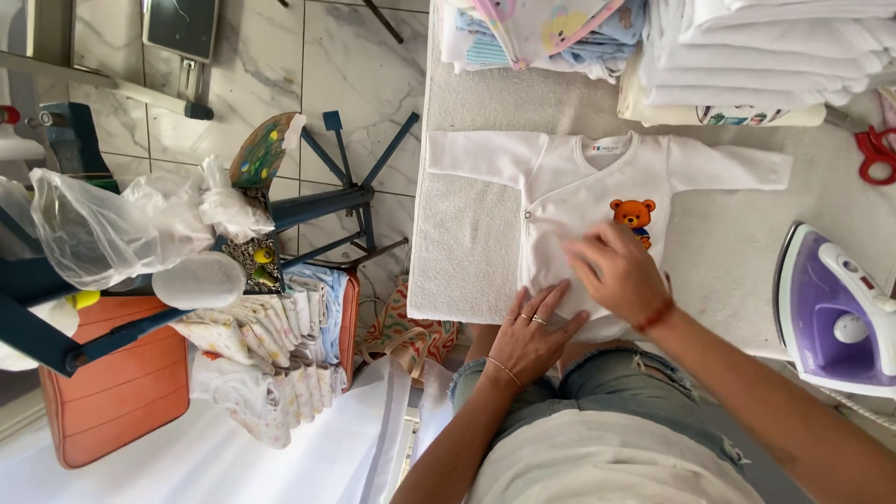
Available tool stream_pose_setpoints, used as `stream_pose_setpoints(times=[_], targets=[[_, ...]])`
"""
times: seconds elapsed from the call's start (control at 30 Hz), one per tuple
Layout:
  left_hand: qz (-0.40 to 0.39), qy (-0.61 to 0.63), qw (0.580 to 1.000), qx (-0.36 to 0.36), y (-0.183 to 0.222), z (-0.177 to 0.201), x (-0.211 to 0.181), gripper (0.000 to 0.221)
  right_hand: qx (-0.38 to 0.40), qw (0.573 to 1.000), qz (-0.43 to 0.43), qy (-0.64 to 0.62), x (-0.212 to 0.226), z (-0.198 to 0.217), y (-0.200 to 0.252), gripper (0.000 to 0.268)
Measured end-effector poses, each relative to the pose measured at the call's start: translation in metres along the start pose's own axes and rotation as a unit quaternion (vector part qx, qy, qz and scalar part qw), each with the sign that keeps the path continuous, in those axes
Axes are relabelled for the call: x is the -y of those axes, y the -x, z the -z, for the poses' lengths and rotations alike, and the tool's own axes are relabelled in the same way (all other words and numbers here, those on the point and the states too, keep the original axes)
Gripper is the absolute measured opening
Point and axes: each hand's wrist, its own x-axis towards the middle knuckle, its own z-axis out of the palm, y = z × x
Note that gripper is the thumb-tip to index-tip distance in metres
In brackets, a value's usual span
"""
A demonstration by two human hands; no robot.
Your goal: Ironing and folding baby clothes on a work table
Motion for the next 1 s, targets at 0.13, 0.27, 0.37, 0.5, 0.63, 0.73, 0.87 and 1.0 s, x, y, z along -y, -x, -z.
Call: stream_pose_setpoints(times=[0.13,0.27,0.37,0.5,0.63,0.73,0.87,1.0], targets=[[-0.009,0.002,0.999,0.039,0.002,-0.002,0.0,0.036,0.041,0.995,0.08,-0.032,0.013,0.029,0.038,0.041],[-0.005,-0.002,0.998,0.06,-0.003,0.004,0.0,0.024,0.055,0.99,-0.073,-0.106,-0.012,0.02,0.077,0.038],[-0.007,0.009,0.997,0.079,-0.001,0.005,-0.004,0.019,0.042,0.985,-0.117,-0.118,-0.006,0.024,0.072,0.03],[-0.013,0.01,0.994,0.111,0.002,0.003,-0.001,0.016,0.089,0.991,0.016,-0.1,-0.005,0.015,0.084,0.03],[-0.013,0.01,0.995,0.101,0.003,0.002,-0.002,0.014,0.081,0.972,-0.148,-0.164,-0.003,0.032,0.089,0.037],[-0.011,0.002,0.996,0.094,0.005,-0.001,-0.004,0.014,0.053,0.981,-0.152,-0.108,0.003,0.039,0.077,0.026],[-0.002,-0.008,0.995,0.1,0.007,0.001,-0.005,0.014,0.111,0.979,-0.078,-0.149,-0.003,0.022,0.091,0.034],[-0.001,-0.007,0.995,0.102,0.008,-0.003,-0.004,0.014,0.103,0.958,-0.231,-0.132,0.003,0.04,0.08,0.037]])
